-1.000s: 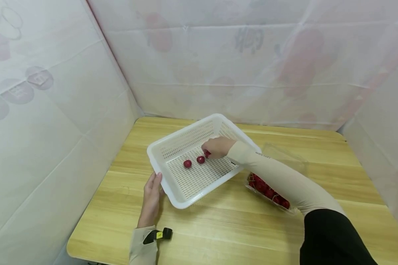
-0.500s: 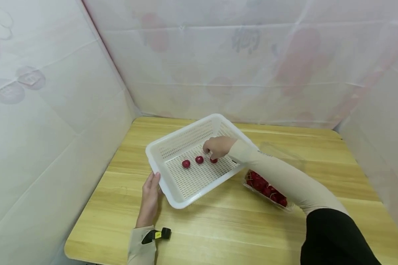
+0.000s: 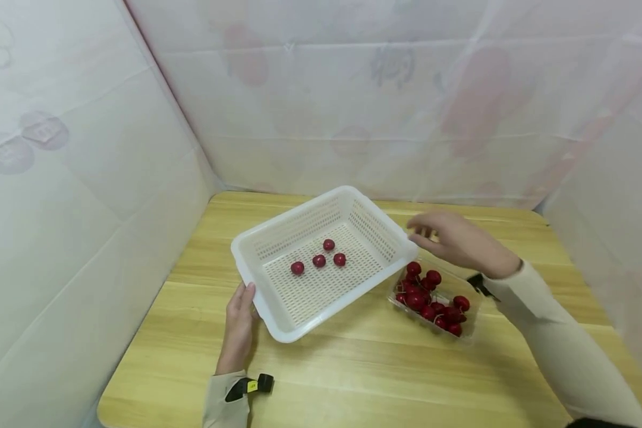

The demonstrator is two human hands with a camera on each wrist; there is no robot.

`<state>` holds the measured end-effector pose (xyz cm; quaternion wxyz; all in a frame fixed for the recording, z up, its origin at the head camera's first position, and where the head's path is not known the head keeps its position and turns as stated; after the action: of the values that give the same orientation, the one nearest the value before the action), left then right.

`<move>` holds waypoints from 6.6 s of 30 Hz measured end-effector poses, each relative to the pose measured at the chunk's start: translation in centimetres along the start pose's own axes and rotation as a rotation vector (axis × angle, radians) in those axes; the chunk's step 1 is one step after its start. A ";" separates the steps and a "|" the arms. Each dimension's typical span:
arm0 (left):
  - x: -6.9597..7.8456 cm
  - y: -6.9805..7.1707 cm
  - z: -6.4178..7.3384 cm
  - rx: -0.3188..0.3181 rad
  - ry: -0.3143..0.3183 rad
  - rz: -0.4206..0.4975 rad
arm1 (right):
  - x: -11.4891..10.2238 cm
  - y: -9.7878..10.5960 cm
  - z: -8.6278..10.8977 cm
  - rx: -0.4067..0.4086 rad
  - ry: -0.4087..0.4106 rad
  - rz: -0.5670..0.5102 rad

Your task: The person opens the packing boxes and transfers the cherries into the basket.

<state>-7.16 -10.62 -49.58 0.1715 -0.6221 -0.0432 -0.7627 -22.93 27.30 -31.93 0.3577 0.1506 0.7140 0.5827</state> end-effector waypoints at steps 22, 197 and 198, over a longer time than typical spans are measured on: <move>-0.1 0.2 -0.1 0.010 -0.003 -0.009 | 2.9 -8.2 13.3 -0.042 -0.230 0.059; 0.3 -0.4 -0.6 -0.035 -0.016 -0.086 | 3.4 -9.9 12.4 -0.001 -0.287 0.127; 0.3 -0.4 -0.6 -0.033 -0.013 -0.087 | 3.3 -10.1 12.2 0.002 -0.280 0.130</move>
<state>-7.89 -10.46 -49.36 0.1275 -0.6275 -0.0591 -0.7658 -14.84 35.50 -43.31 0.4151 0.2769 0.6464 0.5772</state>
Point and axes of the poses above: each hand's wrist, its own z-axis away from the middle knuckle, its own y-axis out of the back of the hand, x = y × z, the point moved 5 cm from there along -z, towards the middle knuckle, and after that the axes turned 3 degrees about y, right-handed, at the moved point
